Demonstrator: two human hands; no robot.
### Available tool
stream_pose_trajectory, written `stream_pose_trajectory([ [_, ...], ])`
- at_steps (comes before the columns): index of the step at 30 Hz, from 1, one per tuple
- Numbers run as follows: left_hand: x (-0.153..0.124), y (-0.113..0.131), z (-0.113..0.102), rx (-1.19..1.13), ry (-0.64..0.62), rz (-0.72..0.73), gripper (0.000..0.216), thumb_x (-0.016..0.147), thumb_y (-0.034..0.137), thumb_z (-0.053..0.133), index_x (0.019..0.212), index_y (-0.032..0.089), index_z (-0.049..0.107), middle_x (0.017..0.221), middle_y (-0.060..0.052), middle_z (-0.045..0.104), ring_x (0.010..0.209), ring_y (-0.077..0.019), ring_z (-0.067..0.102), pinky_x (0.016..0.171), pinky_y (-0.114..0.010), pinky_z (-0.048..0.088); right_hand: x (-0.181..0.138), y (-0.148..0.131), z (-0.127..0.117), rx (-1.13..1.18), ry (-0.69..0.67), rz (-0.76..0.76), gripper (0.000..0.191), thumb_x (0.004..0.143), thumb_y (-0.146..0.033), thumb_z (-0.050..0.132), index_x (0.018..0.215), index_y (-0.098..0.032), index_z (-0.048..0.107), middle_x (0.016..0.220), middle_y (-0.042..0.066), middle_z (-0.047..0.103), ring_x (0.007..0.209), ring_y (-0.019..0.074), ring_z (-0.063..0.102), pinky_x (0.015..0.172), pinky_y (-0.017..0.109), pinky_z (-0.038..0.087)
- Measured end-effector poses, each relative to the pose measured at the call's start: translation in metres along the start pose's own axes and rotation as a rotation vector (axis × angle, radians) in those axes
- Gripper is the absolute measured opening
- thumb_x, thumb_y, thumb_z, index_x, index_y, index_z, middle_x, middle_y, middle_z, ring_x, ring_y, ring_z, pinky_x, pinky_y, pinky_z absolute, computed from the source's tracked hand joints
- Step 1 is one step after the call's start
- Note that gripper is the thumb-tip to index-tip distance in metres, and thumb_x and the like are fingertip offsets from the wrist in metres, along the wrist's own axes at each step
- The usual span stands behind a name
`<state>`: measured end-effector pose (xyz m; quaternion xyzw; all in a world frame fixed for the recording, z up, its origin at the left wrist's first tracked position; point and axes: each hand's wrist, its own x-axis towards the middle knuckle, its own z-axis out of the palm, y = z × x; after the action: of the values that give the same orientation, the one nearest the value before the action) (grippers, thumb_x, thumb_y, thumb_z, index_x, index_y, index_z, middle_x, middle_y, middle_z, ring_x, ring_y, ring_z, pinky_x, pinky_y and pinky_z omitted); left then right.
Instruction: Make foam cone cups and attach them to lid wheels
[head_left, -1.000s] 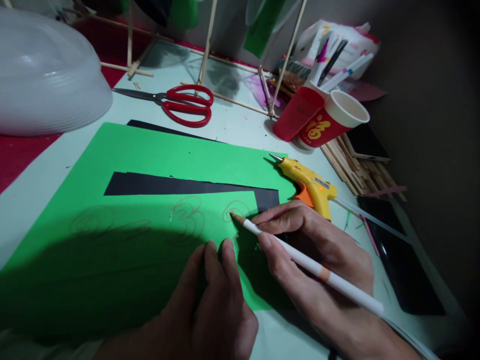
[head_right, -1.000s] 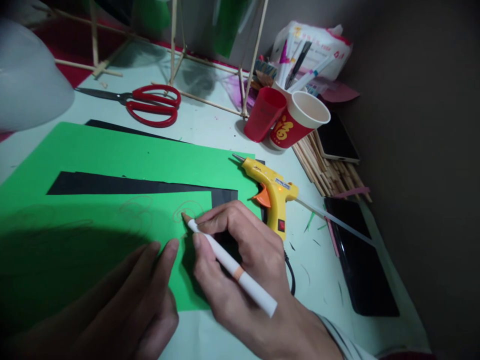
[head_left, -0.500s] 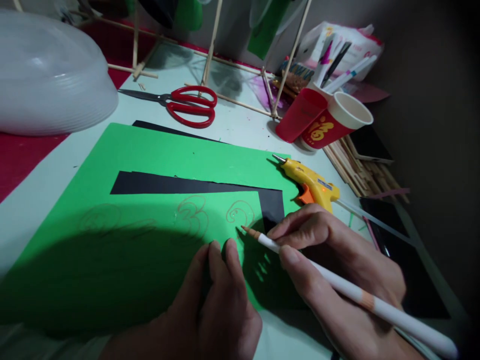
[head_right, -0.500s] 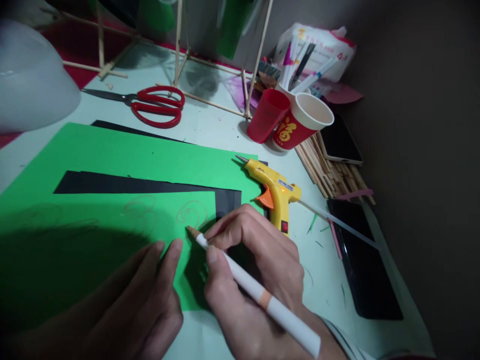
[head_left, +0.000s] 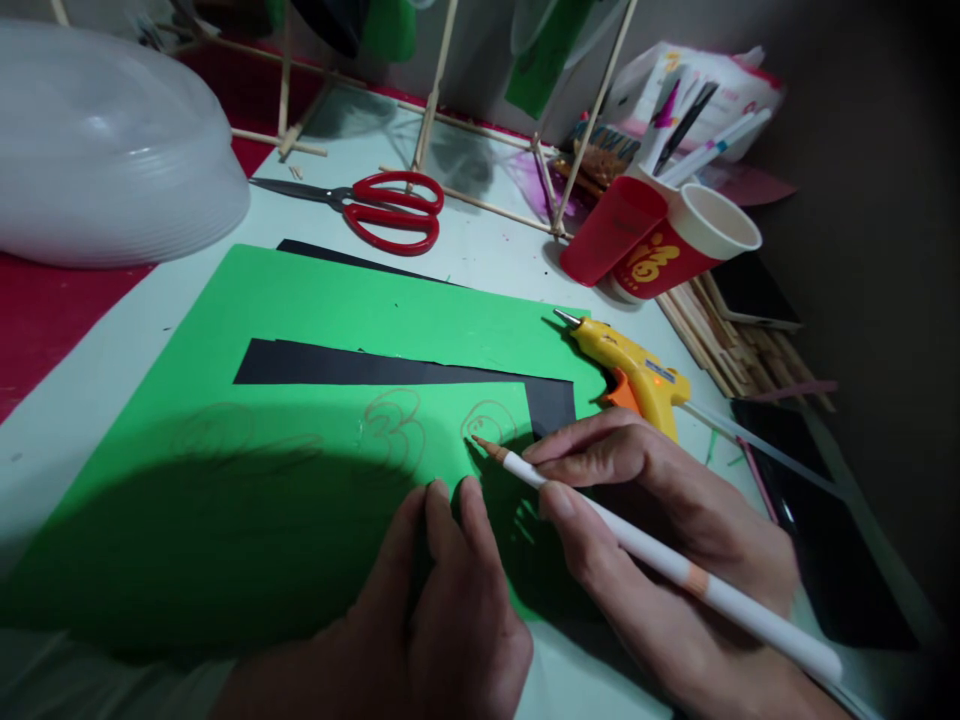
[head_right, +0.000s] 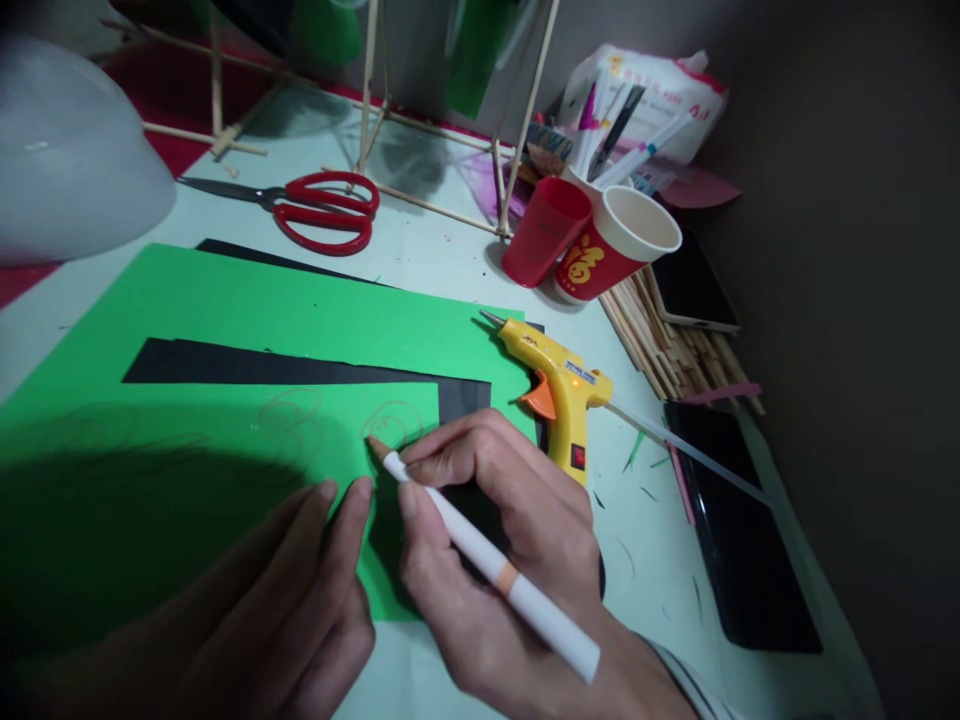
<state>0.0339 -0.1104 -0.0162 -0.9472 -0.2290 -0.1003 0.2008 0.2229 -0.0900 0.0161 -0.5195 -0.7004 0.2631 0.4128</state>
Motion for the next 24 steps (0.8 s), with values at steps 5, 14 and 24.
stream_pose_trajectory([
  [5, -0.005, 0.006, 0.007, -0.036, 0.046, -0.025, 0.033, 0.085, 0.038, 0.063, 0.106, 0.013, 0.068, 0.117, -0.016, 0.070, 0.106, -0.0290, 0.064, 0.105, -0.047, 0.047, -0.002, 0.002, -0.002, 0.019, -0.027, 0.014, 0.008, 0.086, -0.012, 0.064, 0.084, -0.020, 0.066, 0.083, 0.004, 0.070, 0.071, 0.0149, 0.067, 0.063, 0.028, 0.057],
  [14, 0.004, -0.002, -0.004, -0.023, -0.020, -0.020, 0.033, 0.086, 0.036, 0.062, 0.103, 0.010, 0.070, 0.112, -0.018, 0.073, 0.098, -0.0254, 0.066, 0.102, -0.039, 0.048, -0.001, 0.003, -0.001, 0.020, -0.083, 0.009, 0.008, 0.086, -0.012, 0.064, 0.086, -0.018, 0.068, 0.079, 0.001, 0.069, 0.072, 0.0117, 0.067, 0.066, 0.023, 0.057],
  [24, -0.002, 0.001, 0.000, -0.041, -0.002, -0.028, 0.031, 0.084, 0.035, 0.065, 0.104, 0.012, 0.068, 0.118, -0.016, 0.072, 0.105, -0.0261, 0.065, 0.100, -0.040, 0.050, 0.000, 0.000, 0.000, -0.003, -0.064, -0.006, 0.011, 0.086, -0.009, 0.063, 0.084, -0.020, 0.067, 0.079, 0.002, 0.068, 0.070, 0.0125, 0.066, 0.064, 0.025, 0.056],
])
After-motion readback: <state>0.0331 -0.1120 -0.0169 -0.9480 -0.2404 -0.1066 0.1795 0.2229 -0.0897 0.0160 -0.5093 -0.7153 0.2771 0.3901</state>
